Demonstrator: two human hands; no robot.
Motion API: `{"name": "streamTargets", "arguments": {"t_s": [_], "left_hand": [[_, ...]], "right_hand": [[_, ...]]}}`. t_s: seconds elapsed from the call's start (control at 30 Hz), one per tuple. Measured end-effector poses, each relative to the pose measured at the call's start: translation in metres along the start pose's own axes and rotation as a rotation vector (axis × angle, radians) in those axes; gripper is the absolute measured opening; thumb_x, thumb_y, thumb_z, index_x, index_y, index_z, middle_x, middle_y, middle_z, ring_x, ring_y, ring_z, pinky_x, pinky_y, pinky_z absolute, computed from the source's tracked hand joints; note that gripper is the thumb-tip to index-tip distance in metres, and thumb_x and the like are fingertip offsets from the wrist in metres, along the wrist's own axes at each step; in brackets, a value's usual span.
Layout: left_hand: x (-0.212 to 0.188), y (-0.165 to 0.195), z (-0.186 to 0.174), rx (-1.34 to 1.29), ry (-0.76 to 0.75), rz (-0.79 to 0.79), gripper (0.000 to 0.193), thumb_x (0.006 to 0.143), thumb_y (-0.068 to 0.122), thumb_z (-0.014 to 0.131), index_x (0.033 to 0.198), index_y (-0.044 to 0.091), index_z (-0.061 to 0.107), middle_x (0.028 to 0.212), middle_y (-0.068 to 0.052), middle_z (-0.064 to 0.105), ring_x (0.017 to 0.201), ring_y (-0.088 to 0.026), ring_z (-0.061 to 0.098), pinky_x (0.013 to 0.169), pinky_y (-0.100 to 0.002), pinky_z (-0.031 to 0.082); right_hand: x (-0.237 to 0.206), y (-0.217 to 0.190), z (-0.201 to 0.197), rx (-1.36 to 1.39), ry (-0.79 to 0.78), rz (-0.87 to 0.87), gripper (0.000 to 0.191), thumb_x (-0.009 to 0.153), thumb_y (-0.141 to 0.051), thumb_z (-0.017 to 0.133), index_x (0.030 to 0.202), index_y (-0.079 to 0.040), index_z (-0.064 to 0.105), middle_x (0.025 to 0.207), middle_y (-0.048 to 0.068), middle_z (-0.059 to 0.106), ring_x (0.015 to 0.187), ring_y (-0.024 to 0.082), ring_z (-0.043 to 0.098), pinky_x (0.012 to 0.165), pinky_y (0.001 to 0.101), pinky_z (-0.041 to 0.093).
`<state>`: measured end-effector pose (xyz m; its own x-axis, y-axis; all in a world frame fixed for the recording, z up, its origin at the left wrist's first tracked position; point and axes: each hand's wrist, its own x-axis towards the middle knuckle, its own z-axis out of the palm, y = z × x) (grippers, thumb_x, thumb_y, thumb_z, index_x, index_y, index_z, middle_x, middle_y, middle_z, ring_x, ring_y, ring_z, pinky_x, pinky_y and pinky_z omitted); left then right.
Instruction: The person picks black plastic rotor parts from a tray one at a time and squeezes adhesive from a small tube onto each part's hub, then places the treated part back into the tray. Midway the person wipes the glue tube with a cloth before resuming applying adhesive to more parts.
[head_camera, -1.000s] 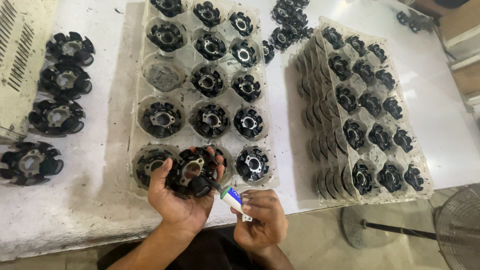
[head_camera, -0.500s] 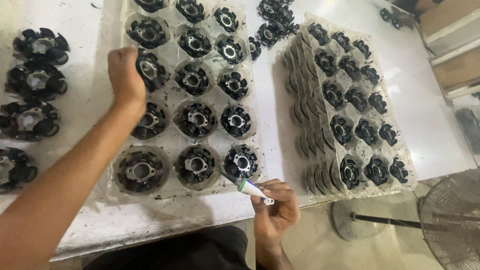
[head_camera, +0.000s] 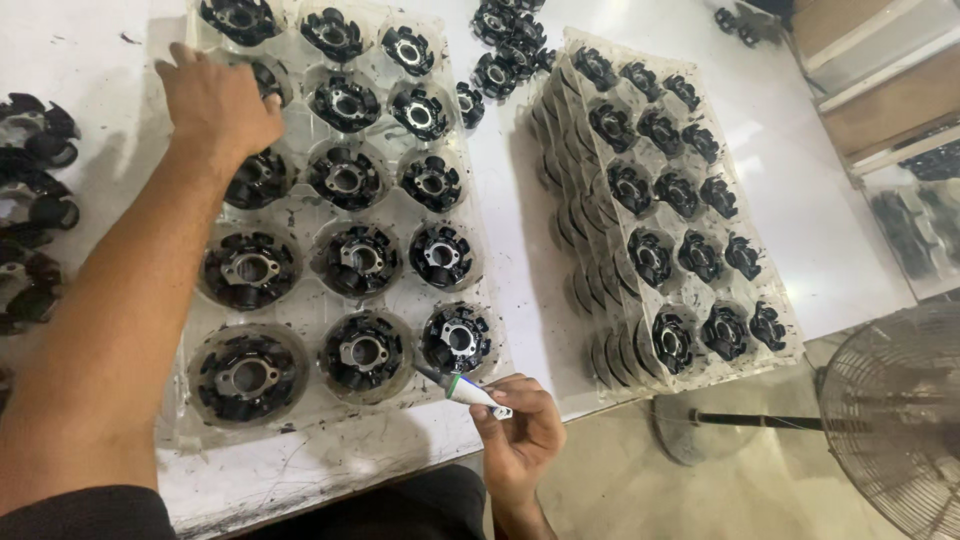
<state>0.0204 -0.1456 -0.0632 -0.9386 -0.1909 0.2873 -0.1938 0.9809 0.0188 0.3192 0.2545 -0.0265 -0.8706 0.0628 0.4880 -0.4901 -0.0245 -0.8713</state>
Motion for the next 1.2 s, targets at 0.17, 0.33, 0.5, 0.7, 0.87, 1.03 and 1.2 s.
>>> {"name": "streamTargets", "arguments": {"t_s": [0.17,0.33,0.5,0.7,0.87,1.03,1.2], "left_hand": [[0.01,0.008,0.015,0.038,0.046,-0.075,0.082,0.097,0.075,0.049,0.101,-0.002,0.079,0.147,-0.043,0.044,0.147,-0.059,0.015,0.111,-0.067,0.018],[0.006,0.032,-0.03,-0.25,-0.083,-0.127,0.073,0.105,0.067,0.053,0.114,-0.004,0.069,0.119,-0.036,0.06,0.128,-0.05,0.049,0.117,-0.065,0.023],[-0.072,0.048,-0.108,-1.114,-0.362,-0.136,0.048,0.102,0.054,0.064,0.103,0.006,0.066,0.09,-0.017,0.065,0.078,-0.025,0.06,0.071,-0.044,0.053],[-0.205,0.057,-0.176,-2.317,-0.112,0.239,0.057,0.076,0.021,0.091,0.123,0.008,0.062,0.123,-0.017,0.066,0.111,-0.031,0.067,0.1,-0.049,0.055],[-0.249,0.059,-0.174,-2.653,-0.024,-0.001,0.07,0.082,0.029,0.09,0.137,0.004,0.054,0.14,-0.018,0.056,0.134,-0.032,0.054,0.122,-0.046,0.039],[-0.267,0.059,-0.142,-2.767,-0.001,-0.203,0.082,0.095,0.054,0.075,0.147,-0.005,0.05,0.152,-0.023,0.048,0.133,-0.041,0.052,0.11,-0.05,0.041],[-0.268,0.061,-0.127,-2.906,-0.01,-0.142,0.074,0.103,0.054,0.067,0.148,-0.003,0.052,0.152,-0.027,0.045,0.127,-0.038,0.05,0.116,-0.048,0.04]], "right_hand": [[-0.01,0.008,0.001,0.084,0.012,0.143,0.026,0.088,0.014,0.073,0.108,0.003,0.06,0.108,0.014,0.061,0.101,0.019,0.059,0.09,0.0298,0.05],[-0.014,0.019,0.0,0.185,0.043,0.181,0.028,0.087,0.015,0.071,0.11,0.002,0.06,0.11,0.013,0.059,0.099,0.017,0.06,0.089,0.0301,0.051],[-0.017,0.032,-0.001,0.327,0.163,0.097,0.028,0.085,0.017,0.071,0.106,0.001,0.06,0.107,0.014,0.061,0.101,0.021,0.062,0.091,0.0346,0.053],[-0.009,0.041,0.003,0.381,0.084,0.052,0.025,0.087,0.009,0.078,0.103,-0.002,0.062,0.102,0.011,0.065,0.103,0.027,0.064,0.091,0.0403,0.054],[-0.007,0.036,0.018,0.505,0.064,0.188,0.029,0.085,0.009,0.08,0.1,-0.005,0.059,0.103,0.009,0.062,0.104,0.025,0.06,0.095,0.0393,0.05],[-0.006,0.027,0.027,0.476,0.029,0.22,0.032,0.084,0.011,0.081,0.099,-0.005,0.058,0.104,0.008,0.061,0.105,0.024,0.058,0.095,0.0387,0.049],[-0.007,0.018,0.031,0.601,0.032,0.248,0.03,0.084,0.009,0.082,0.101,-0.003,0.06,0.101,0.009,0.061,0.098,0.025,0.059,0.09,0.0385,0.049]]}}
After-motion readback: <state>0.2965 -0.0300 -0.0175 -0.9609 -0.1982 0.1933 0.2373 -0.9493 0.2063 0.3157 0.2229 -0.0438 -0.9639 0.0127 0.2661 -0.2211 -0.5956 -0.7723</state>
